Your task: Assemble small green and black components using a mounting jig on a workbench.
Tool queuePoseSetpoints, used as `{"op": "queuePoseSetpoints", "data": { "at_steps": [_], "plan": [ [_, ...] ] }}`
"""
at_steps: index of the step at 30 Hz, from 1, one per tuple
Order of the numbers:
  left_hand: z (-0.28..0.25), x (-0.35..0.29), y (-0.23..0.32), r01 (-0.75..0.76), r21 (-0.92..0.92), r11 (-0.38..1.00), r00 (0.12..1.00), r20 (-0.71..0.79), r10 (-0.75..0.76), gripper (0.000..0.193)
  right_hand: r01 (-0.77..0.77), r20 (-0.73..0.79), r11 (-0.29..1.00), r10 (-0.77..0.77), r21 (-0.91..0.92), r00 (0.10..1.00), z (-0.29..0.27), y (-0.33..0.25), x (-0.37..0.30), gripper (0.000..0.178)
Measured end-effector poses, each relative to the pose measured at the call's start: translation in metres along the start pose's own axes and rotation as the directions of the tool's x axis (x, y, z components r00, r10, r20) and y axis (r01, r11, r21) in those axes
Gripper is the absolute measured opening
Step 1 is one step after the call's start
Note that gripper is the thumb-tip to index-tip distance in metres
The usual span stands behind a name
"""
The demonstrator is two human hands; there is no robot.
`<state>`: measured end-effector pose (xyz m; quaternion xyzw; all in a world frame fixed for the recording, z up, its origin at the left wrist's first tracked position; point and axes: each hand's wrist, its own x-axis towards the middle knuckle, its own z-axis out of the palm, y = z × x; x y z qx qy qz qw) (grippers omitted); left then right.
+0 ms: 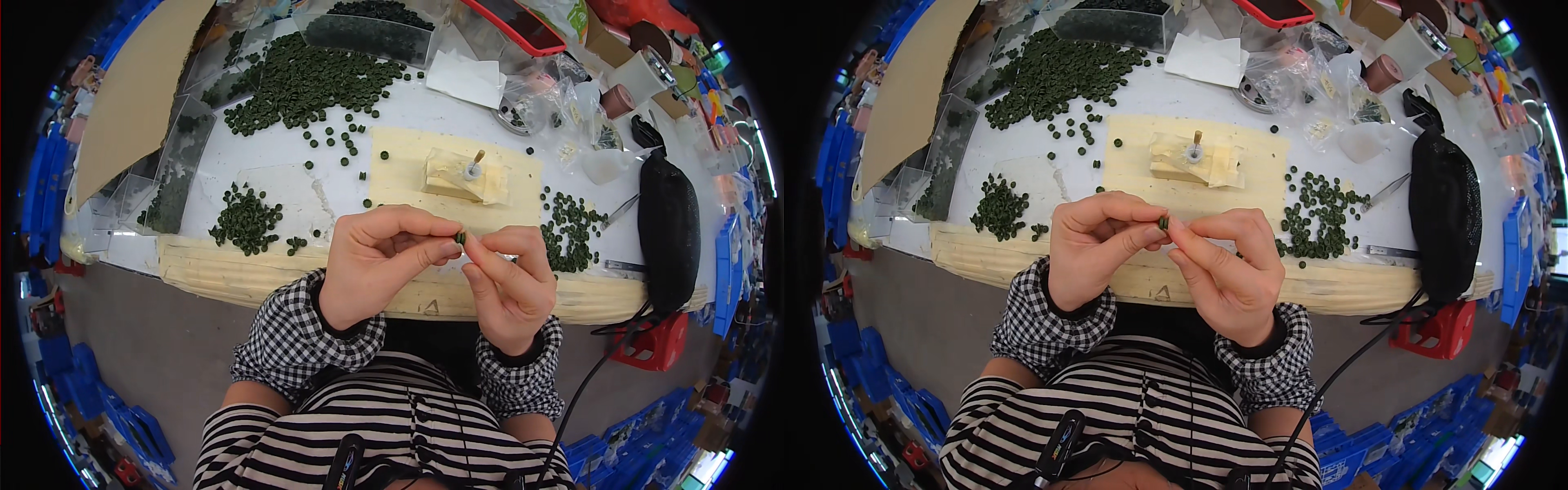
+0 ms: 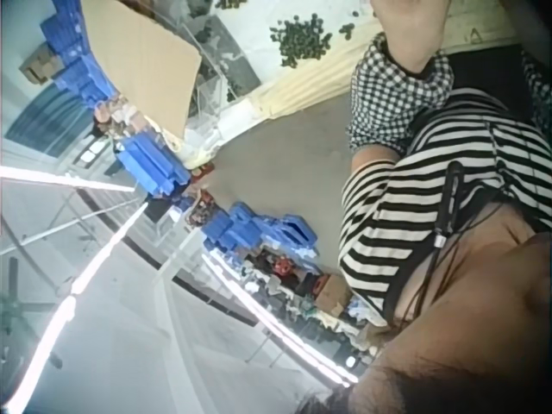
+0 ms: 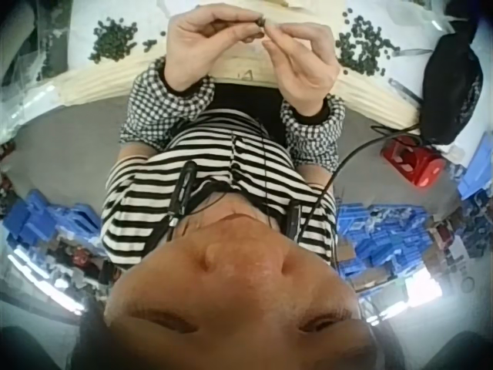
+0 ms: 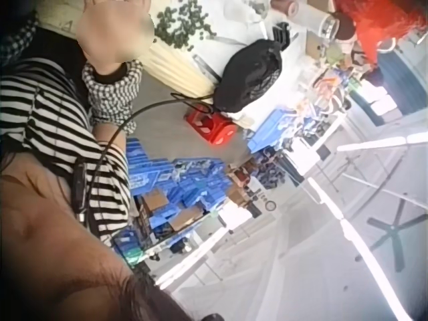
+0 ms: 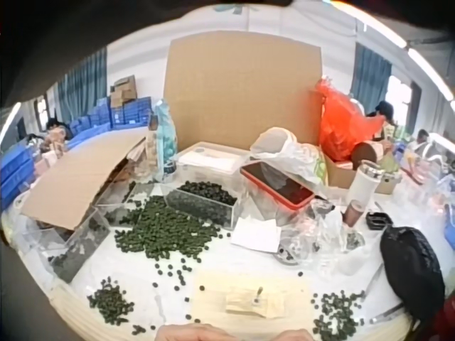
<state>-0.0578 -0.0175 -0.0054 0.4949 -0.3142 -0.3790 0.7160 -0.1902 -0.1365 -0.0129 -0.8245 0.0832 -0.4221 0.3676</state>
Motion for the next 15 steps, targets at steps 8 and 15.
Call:
{"op": "queuePoseSetpoints", "data": {
  "at_steps": [8, 15],
  "plan": [
    [0.0004, 0.0012, -0.0009, -0.052, 0.015, 0.999, 0.999, 0.013, 0.052, 0.020, -0.005, -0.003, 1.000, 0.005, -0.015, 1.000, -0.0007, -0.0005, -0.0015, 0.034],
    [0.0000, 0.0005, -0.0016, 0.029, -0.124, 0.992, 0.999, -0.012, -0.030, 0.019, 0.041, -0.002, 0.998, -0.041, -0.053, 0.999, -0.0007, -0.0018, 0.0004, 0.035]
  ]
}}
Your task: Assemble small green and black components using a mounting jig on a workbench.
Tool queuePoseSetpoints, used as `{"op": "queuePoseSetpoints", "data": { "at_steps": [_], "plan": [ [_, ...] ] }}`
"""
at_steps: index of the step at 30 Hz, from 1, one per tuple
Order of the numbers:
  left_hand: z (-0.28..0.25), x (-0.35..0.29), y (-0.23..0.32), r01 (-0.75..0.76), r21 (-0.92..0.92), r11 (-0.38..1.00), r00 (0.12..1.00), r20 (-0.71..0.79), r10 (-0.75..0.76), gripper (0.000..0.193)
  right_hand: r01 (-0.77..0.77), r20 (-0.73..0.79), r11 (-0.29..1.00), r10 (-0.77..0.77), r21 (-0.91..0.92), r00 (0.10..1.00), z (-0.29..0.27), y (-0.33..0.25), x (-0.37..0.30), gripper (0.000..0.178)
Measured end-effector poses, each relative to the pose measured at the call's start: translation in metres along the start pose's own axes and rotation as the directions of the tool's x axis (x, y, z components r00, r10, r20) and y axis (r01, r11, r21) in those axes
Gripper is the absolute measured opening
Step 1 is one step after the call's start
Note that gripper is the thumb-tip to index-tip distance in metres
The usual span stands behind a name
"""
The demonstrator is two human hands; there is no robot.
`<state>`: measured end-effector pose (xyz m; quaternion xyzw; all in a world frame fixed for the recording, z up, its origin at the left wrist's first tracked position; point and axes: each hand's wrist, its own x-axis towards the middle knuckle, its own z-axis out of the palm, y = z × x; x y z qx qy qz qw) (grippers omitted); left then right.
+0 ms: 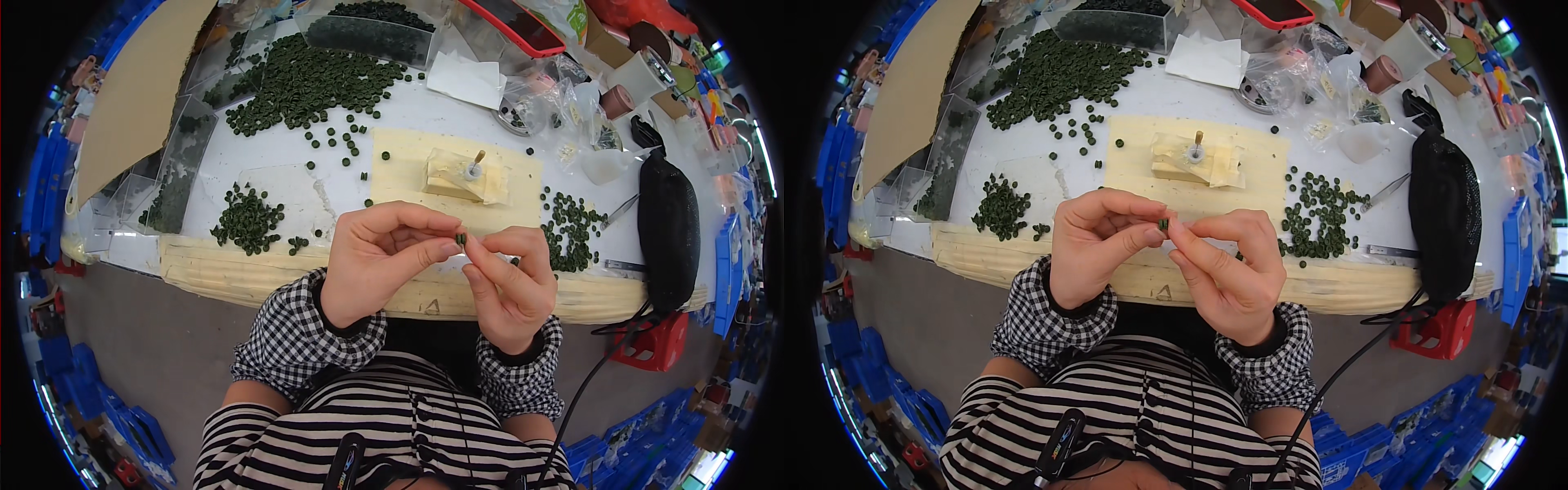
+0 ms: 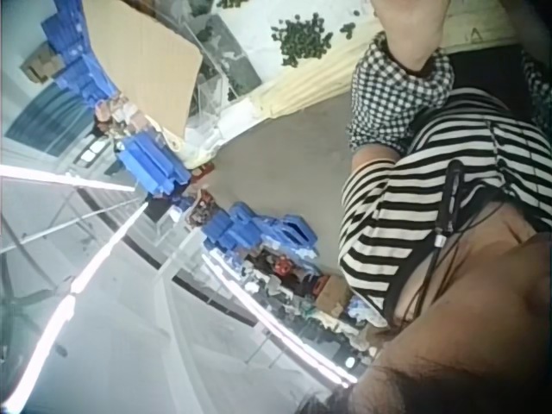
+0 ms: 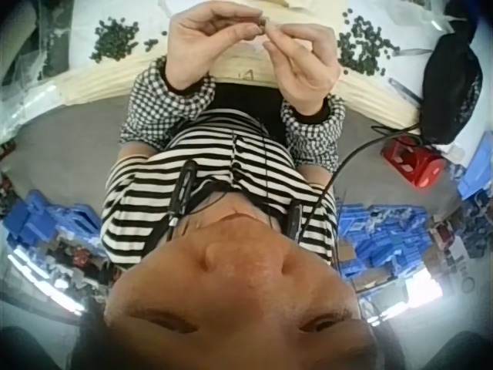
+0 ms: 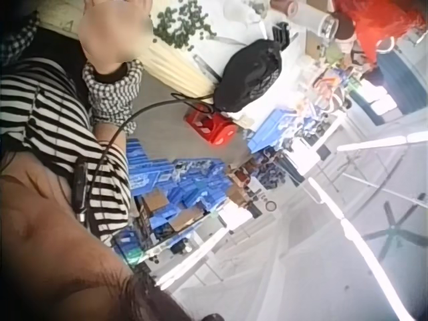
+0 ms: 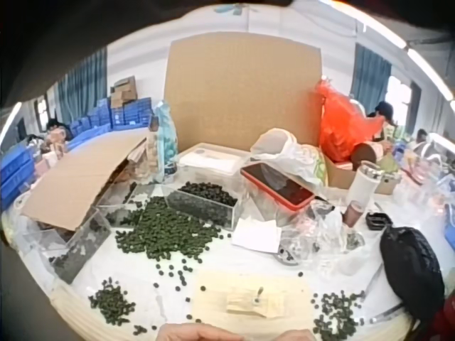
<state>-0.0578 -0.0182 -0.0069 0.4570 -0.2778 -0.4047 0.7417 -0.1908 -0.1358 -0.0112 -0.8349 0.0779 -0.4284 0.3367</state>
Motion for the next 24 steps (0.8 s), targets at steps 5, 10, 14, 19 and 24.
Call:
{"op": "queuePoseSetpoints", "data": {
  "at_steps": [5, 10, 14, 19, 24],
  "plan": [
    [-0.0028, -0.0001, -0.0017, -0.055, 0.109, 0.992, 0.998, 0.039, 0.051, 0.022, 0.054, -0.022, 0.995, -0.056, -0.089, 0.998, 0.0022, 0.0006, 0.0017, 0.036],
    [-0.0012, -0.0009, 0.0000, -0.054, 0.094, 0.994, 0.998, 0.037, 0.051, 0.022, 0.104, -0.029, 0.976, -0.112, -0.190, 0.993, 0.0032, -0.0015, 0.0026, 0.036],
    [-0.0023, -0.0008, -0.0022, -0.023, 0.027, 0.999, 0.999, 0.030, 0.022, 0.021, 0.104, -0.029, 0.979, -0.111, -0.177, 0.993, 0.0035, -0.0016, 0.0030, 0.036],
    [-0.0010, -0.0006, -0.0033, -0.045, 0.033, 0.998, 0.999, 0.018, 0.044, 0.021, 0.093, -0.038, 0.984, -0.100, -0.152, 0.994, 0.0037, -0.0008, 0.0024, 0.036],
    [-0.0002, -0.0001, -0.0038, -0.104, 0.128, 0.986, 0.994, -0.012, 0.107, 0.031, 0.067, -0.053, 0.987, -0.075, -0.143, 0.996, 0.0035, -0.0002, 0.0008, 0.036]
  ]
}}
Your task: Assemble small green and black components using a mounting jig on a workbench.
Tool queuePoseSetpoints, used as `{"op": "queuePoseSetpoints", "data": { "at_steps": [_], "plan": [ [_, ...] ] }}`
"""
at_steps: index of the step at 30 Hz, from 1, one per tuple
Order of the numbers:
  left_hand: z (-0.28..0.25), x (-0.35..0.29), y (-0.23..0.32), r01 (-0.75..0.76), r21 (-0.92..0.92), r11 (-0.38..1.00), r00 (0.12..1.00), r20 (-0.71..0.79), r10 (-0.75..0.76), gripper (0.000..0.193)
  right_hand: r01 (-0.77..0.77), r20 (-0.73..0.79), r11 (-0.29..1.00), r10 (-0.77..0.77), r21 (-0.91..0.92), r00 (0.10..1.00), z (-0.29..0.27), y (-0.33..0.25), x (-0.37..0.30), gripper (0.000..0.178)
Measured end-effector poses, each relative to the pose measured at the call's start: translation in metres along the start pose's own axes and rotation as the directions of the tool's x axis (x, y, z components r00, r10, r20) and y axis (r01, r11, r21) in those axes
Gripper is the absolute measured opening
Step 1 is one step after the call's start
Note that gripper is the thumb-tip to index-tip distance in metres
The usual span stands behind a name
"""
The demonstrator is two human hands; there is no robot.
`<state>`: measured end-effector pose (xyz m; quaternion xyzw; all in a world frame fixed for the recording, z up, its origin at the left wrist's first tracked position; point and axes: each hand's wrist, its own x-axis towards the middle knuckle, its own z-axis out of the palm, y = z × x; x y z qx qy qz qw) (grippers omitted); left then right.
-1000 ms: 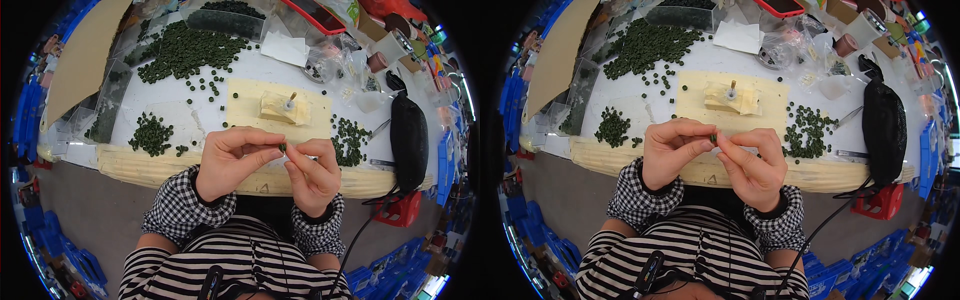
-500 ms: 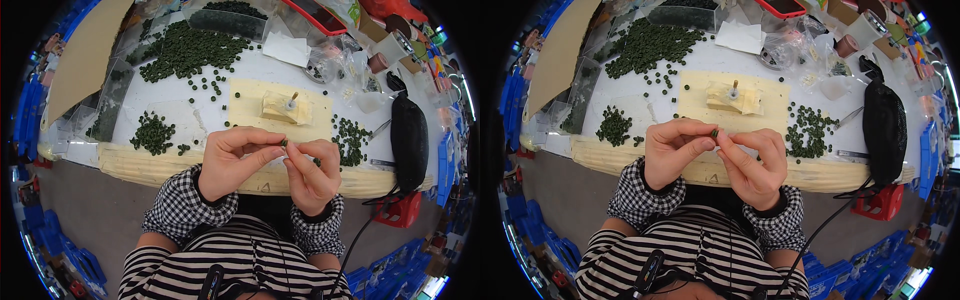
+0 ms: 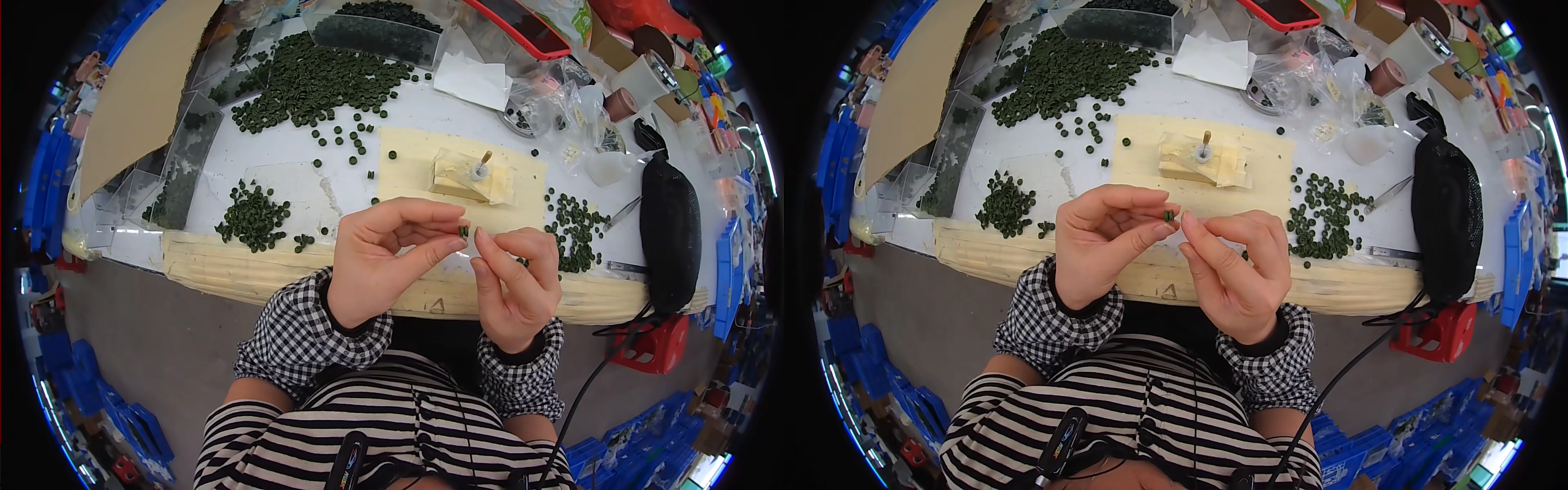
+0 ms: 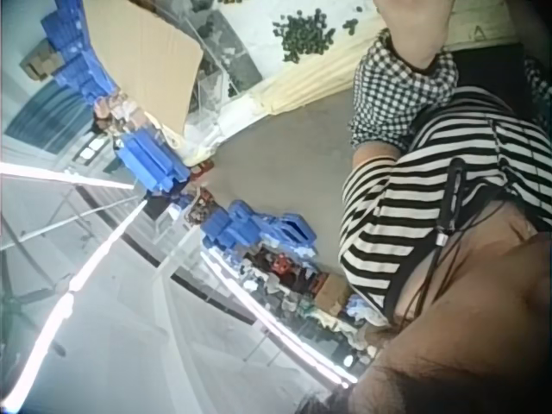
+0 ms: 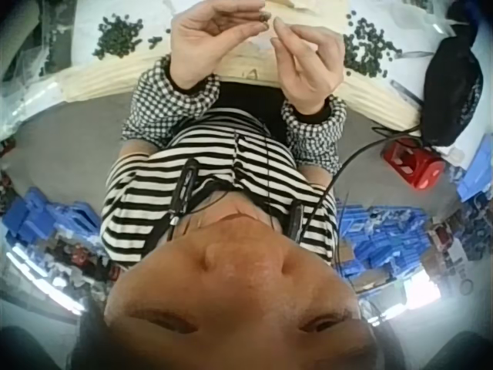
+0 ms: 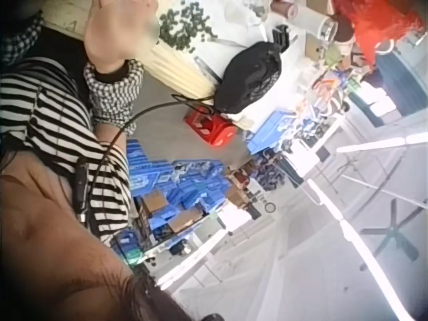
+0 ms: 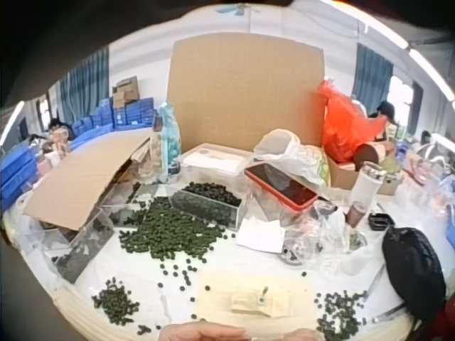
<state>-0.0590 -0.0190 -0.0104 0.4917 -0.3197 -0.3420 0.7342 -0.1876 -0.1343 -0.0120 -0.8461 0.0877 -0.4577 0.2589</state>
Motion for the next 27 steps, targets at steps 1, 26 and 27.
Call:
{"op": "queuePoseSetpoints", "data": {
  "at_steps": [1, 26, 27],
  "plan": [
    [0.0003, 0.0002, 0.0021, 0.003, 0.038, 0.999, 1.000, 0.004, -0.003, 0.037, -0.003, -0.004, 1.000, 0.003, 0.003, 1.000, 0.0000, 0.0002, -0.0003, 0.036],
    [0.0068, -0.0010, -0.0002, -0.415, 0.487, 0.769, 0.902, 0.111, 0.416, 0.064, -0.037, -0.049, 0.996, 0.041, 0.085, 0.998, 0.0013, 0.0015, -0.0008, 0.032],
    [0.0064, -0.0010, -0.0001, -0.424, 0.503, 0.753, 0.896, 0.116, 0.428, 0.064, -0.024, -0.049, 0.996, 0.028, 0.082, 0.998, 0.0012, 0.0012, 0.0004, 0.032]
  ]
}}
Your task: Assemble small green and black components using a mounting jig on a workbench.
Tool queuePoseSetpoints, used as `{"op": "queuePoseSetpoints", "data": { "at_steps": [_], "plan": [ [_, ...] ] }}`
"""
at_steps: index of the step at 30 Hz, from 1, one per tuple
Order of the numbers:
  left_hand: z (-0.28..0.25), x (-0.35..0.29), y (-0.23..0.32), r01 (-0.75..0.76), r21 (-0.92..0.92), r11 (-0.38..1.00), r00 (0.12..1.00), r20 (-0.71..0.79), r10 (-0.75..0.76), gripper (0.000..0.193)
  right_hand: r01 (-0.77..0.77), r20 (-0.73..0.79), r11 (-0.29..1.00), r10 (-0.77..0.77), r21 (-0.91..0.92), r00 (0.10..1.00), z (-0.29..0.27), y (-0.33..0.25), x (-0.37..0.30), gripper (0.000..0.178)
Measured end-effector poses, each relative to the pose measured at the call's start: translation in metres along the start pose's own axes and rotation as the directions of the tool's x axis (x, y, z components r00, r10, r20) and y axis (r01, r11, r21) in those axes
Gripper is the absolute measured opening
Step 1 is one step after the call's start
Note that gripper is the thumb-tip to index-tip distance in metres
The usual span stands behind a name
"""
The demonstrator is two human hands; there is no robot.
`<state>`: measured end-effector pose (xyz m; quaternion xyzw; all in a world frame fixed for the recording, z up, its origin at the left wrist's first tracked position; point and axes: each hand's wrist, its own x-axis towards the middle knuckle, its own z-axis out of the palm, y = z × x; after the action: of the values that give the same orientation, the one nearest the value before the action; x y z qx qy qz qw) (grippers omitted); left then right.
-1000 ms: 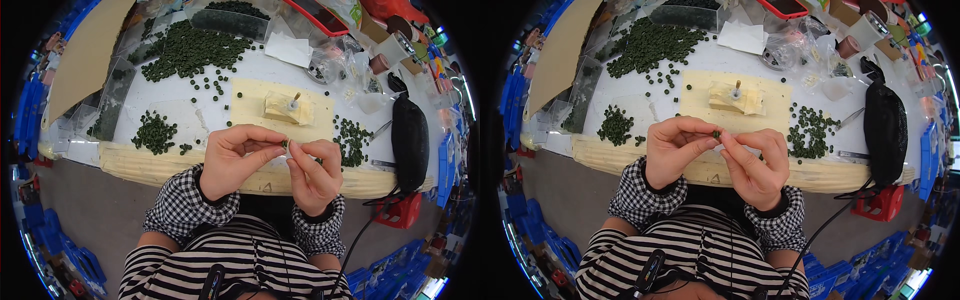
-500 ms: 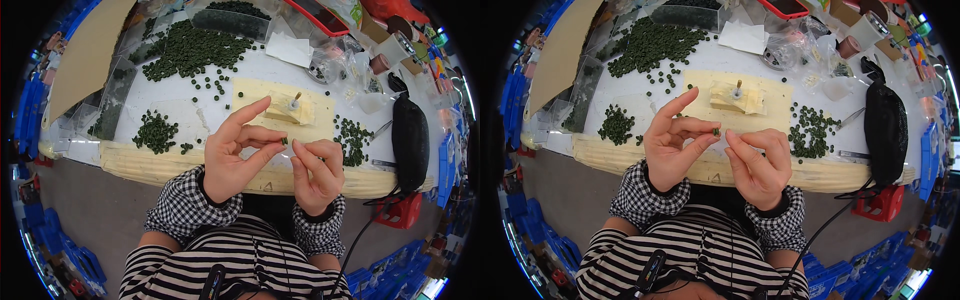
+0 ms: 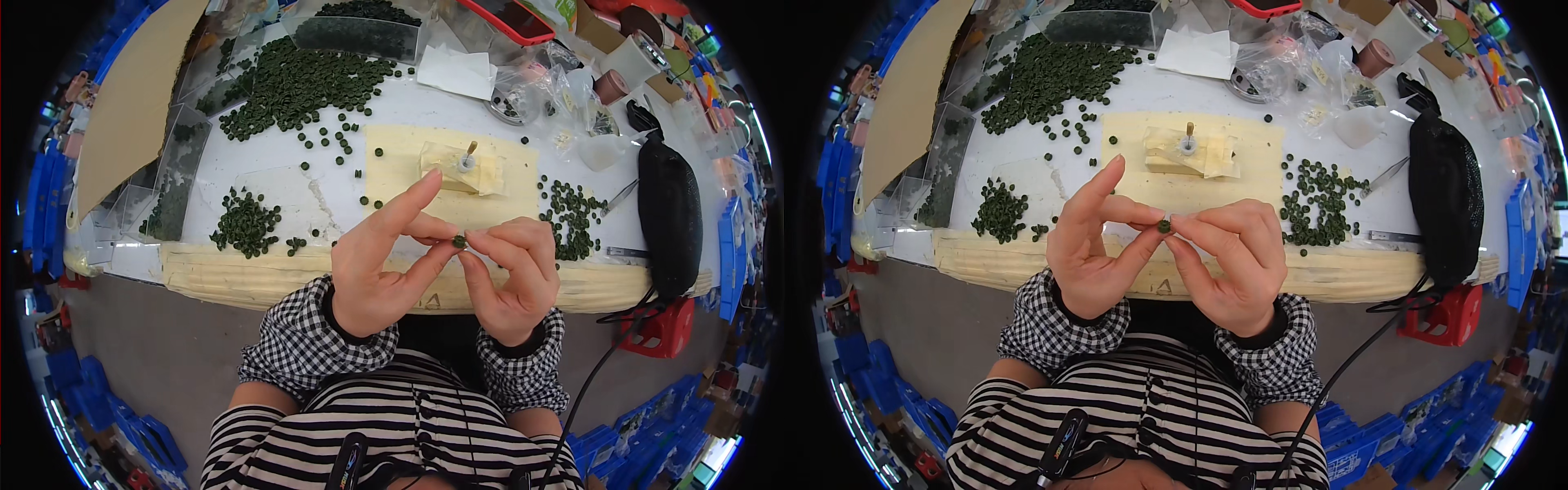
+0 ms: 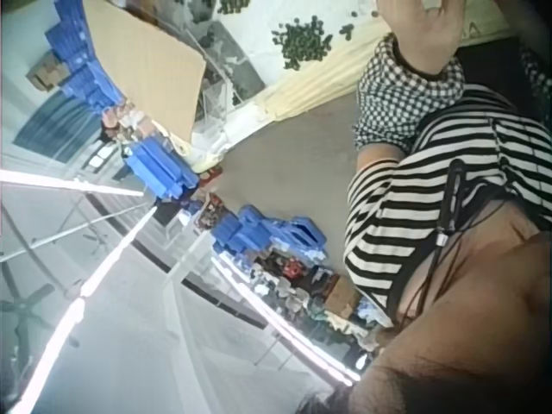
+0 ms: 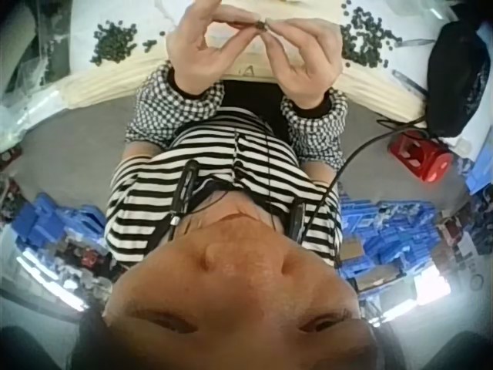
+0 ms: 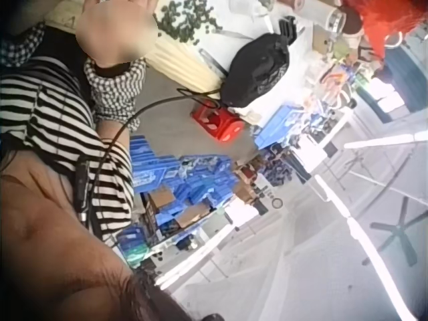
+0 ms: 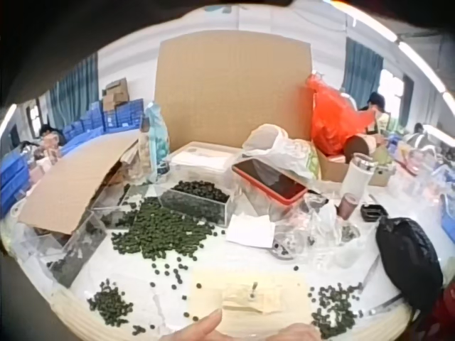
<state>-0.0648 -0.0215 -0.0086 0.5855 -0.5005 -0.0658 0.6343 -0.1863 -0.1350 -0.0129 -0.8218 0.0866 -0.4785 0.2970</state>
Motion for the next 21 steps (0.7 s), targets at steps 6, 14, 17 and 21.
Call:
{"op": "queuePoseSetpoints", "data": {
  "at_steps": [6, 14, 17, 21],
  "plan": [
    [0.0007, 0.0009, -0.0005, 0.020, -0.008, 1.000, 1.000, -0.024, -0.020, 0.066, 0.016, 0.011, 0.999, -0.015, -0.030, 1.000, -0.0006, -0.0007, 0.0008, 0.032],
    [-0.0026, 0.0025, 0.0003, 0.066, 0.074, 0.995, 0.998, -0.025, -0.064, 0.030, -0.011, -0.008, 0.999, 0.010, -0.040, 1.000, 0.0005, 0.0005, -0.0022, 0.031],
    [-0.0033, 0.0032, -0.0006, 0.089, 0.035, 0.995, 0.996, -0.031, -0.088, 0.025, -0.011, -0.006, 0.999, 0.011, -0.043, 1.000, 0.0007, 0.0011, -0.0023, 0.030],
    [-0.0052, 0.0030, -0.0041, 0.172, -0.067, 0.983, 0.984, -0.021, -0.174, 0.023, -0.020, -0.005, 0.999, 0.020, -0.045, 1.000, 0.0008, 0.0006, -0.0027, 0.030]
  ]
}}
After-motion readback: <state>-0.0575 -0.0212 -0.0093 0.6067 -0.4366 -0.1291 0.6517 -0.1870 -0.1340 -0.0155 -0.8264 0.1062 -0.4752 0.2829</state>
